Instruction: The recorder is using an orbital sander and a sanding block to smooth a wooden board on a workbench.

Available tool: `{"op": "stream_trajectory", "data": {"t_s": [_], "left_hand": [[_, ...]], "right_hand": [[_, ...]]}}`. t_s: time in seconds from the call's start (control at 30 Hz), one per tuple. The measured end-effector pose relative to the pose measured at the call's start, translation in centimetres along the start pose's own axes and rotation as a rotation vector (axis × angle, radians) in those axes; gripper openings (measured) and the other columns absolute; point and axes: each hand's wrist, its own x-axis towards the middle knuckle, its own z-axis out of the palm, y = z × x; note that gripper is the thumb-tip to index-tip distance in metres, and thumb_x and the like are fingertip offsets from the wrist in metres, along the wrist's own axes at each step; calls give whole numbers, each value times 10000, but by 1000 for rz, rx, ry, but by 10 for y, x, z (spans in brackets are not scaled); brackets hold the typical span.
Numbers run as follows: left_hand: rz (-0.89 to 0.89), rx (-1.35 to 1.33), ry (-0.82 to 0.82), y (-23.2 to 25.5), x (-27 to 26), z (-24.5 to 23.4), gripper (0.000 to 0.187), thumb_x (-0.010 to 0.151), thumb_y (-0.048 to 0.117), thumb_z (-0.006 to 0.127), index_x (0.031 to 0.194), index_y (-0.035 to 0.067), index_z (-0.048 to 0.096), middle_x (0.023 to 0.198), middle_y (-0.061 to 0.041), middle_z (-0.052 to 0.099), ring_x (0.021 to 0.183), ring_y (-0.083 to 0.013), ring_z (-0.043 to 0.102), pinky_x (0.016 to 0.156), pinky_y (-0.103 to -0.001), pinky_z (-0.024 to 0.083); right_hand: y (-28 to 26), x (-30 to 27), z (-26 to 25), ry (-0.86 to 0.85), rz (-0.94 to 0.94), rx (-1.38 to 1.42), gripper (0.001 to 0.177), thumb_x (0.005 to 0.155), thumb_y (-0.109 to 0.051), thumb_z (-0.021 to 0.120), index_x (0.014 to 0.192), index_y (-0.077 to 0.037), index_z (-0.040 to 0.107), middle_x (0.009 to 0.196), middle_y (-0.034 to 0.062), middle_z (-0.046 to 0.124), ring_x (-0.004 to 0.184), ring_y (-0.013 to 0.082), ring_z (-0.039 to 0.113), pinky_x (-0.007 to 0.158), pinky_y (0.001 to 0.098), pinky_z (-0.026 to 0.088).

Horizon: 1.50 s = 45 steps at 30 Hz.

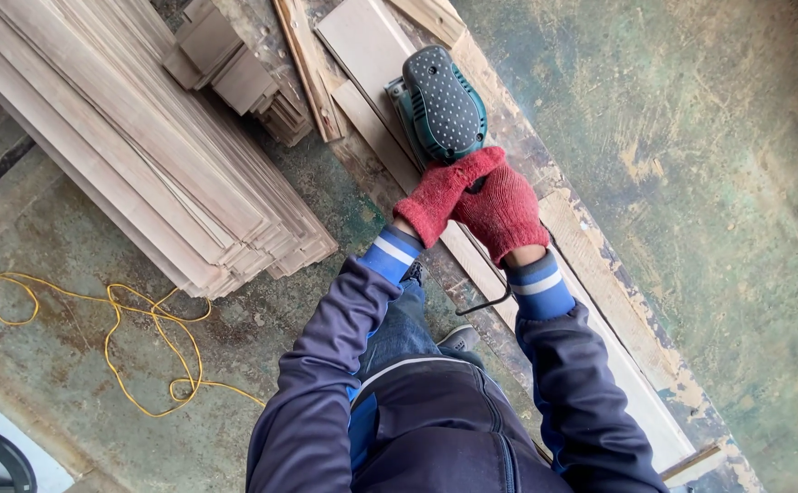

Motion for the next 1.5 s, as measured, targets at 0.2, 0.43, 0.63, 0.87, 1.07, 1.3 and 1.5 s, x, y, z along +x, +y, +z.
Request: {"op": "stream_trajectory", "data": {"t_s": [0.2,0.43,0.63,0.87,1.07,1.3,1.5], "left_hand": [[-237,125,220,-31,-20,55,972,495,510,915,1288,-8,698,1112,-237,758,1120,-400,718,928,-473,606],[-211,144,135,-142,-55,109,871,509,551,939,1235,107,751,1116,-159,769,1126,-335,721,952,-442,599],[-249,134,18,-207,-139,182,846,592,439,959,1315,82,702,1251,-167,726,1246,-320,653,1070,-440,525],[-277,141,-88,-357,-185,254,753,635,400,962,1268,69,724,1205,-179,730,1200,-304,670,1019,-406,563],[-361,156,-216,-429,-236,303,684,651,414,972,1191,56,751,1164,-185,729,1153,-302,684,995,-394,579],[-462,285,-294,-474,-274,340,750,570,337,972,1179,-18,720,1119,-233,718,1131,-325,686,970,-412,587],[-521,507,-658,-460,-270,352,657,670,425,767,1136,-32,696,1043,-193,724,832,-276,680,692,-378,579]], "right_hand": [[27,-54,-7,4,64,-33,456,901,-398,589,960,43,686,911,282,736,1025,528,686,909,634,549],[125,-129,-13,48,130,40,429,869,-427,631,939,-12,711,877,232,742,1019,488,701,892,621,566],[229,-210,-21,59,253,50,487,844,-464,648,960,5,704,940,246,750,1072,478,694,955,606,548],[361,-307,-21,128,434,51,569,836,-465,640,1002,74,717,968,290,749,1101,490,679,967,616,532],[439,-388,-12,235,543,179,551,815,-444,658,937,87,739,867,279,744,983,458,696,867,575,541],[508,-446,-4,430,624,462,378,780,-312,785,823,54,700,590,232,665,496,327,660,398,470,551],[502,-471,-6,488,701,609,187,862,-76,728,950,85,691,647,223,650,447,252,521,366,345,351]]}}
